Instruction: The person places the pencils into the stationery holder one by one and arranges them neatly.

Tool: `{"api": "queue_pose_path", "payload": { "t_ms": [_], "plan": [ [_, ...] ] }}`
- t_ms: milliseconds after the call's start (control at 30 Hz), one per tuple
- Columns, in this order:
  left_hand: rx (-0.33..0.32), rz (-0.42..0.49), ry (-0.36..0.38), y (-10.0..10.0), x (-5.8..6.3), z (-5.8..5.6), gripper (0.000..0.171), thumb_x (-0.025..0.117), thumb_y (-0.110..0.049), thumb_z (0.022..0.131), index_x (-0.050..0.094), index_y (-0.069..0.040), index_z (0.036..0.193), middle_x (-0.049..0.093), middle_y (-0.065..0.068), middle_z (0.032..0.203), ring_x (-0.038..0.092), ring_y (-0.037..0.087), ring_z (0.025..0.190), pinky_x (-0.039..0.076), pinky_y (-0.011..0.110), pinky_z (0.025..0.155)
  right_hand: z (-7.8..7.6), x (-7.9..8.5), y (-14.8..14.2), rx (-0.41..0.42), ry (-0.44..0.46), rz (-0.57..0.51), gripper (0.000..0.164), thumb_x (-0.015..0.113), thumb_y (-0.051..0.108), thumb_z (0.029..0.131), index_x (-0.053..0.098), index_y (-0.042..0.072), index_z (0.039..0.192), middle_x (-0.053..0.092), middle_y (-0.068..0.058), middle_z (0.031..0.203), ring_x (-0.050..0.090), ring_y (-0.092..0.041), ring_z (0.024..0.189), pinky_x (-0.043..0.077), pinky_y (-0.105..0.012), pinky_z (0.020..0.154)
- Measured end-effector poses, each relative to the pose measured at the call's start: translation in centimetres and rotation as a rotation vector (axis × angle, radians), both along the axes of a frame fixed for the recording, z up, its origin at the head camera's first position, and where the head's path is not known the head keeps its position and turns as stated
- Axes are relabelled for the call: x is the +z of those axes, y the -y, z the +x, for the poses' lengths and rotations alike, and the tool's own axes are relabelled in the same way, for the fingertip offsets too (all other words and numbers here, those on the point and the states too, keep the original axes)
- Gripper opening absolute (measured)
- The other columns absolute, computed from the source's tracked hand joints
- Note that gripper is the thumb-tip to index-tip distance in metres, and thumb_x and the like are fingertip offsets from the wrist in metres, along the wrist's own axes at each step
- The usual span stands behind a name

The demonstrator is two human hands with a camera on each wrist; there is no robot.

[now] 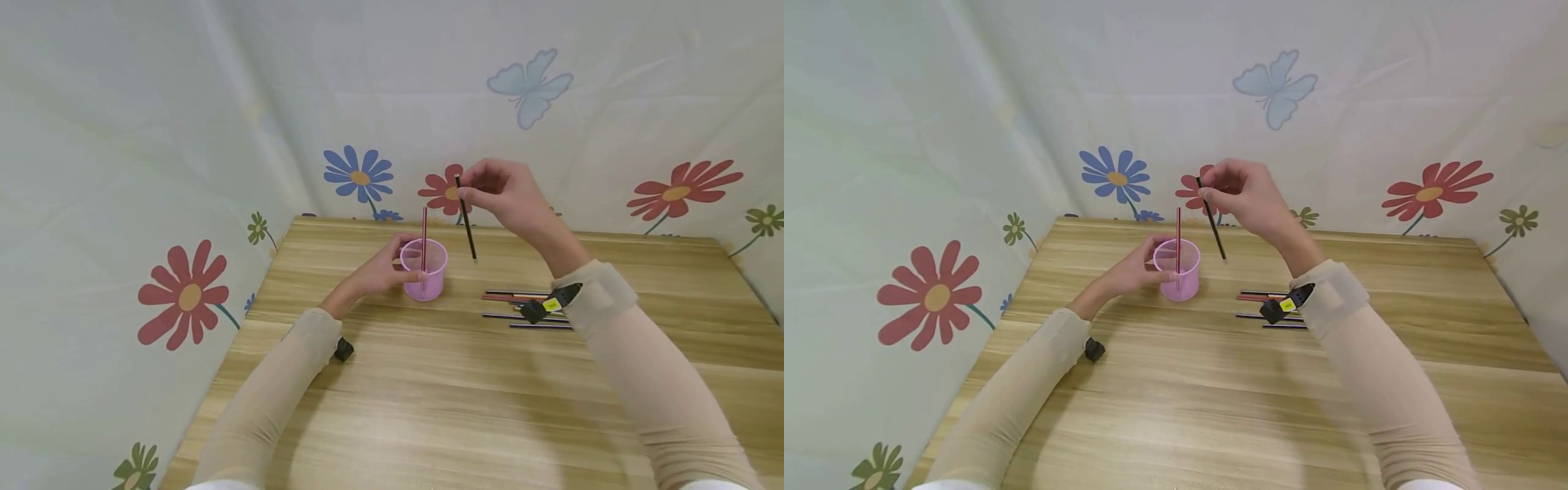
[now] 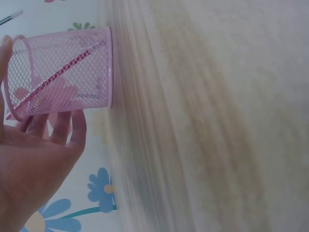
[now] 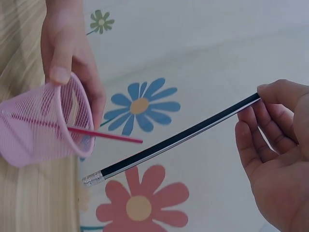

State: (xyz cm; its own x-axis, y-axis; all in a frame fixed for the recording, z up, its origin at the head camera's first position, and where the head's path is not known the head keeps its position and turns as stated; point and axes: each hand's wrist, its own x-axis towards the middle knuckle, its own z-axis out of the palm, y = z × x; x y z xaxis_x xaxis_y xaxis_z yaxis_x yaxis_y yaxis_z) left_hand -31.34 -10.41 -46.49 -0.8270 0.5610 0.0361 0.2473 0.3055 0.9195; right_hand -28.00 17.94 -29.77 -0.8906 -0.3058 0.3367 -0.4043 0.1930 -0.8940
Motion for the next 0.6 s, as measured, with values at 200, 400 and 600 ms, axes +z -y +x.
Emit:
{"api": "queue_pose_path", "payload": {
  "t_ms": [200, 400, 600],
  "plan": [
    [-0.003, 0.004, -0.001, -0.2, 0.1, 0.0, 0.084, 0.087, -0.030, 0.091, 0.037, -0.013, 0.157, 0.050, 0.004, 0.150, 0.051, 0.022, 0.137, 0.049, 0.040, 0.114, -0.1, 0.4, 1.4, 0.006, -0.051, -0.026, 0.018, 0.077, 0.015, 0.099, 0.070, 0.002, 0.109, 0.070, -0.010, 0.101, 0.064, -0.030, 0.083, 0.055, -0.027, 0.074],
    [-0.014, 0.040, 0.005, -0.4, 0.2, 0.0, 0.083, 0.086, -0.024, 0.092, 0.037, -0.009, 0.157, 0.048, 0.007, 0.151, 0.051, 0.026, 0.139, 0.048, 0.042, 0.116, -0.7, 0.1, 2.1, -0.029, -0.079, -0.092, 0.013, 0.075, 0.013, 0.100, 0.069, 0.004, 0.108, 0.068, -0.009, 0.098, 0.063, -0.022, 0.084, 0.055, -0.027, 0.074],
    [-0.014, 0.030, 0.010, -0.3, 0.1, 0.1, 0.082, 0.085, -0.024, 0.093, 0.036, -0.010, 0.158, 0.047, 0.008, 0.152, 0.049, 0.028, 0.141, 0.047, 0.045, 0.117, -1.3, -1.3, 2.4, -0.073, -0.065, -0.182, 0.012, 0.075, 0.010, 0.100, 0.069, 0.002, 0.106, 0.069, -0.009, 0.100, 0.062, -0.025, 0.087, 0.057, -0.024, 0.076]
  ]
}}
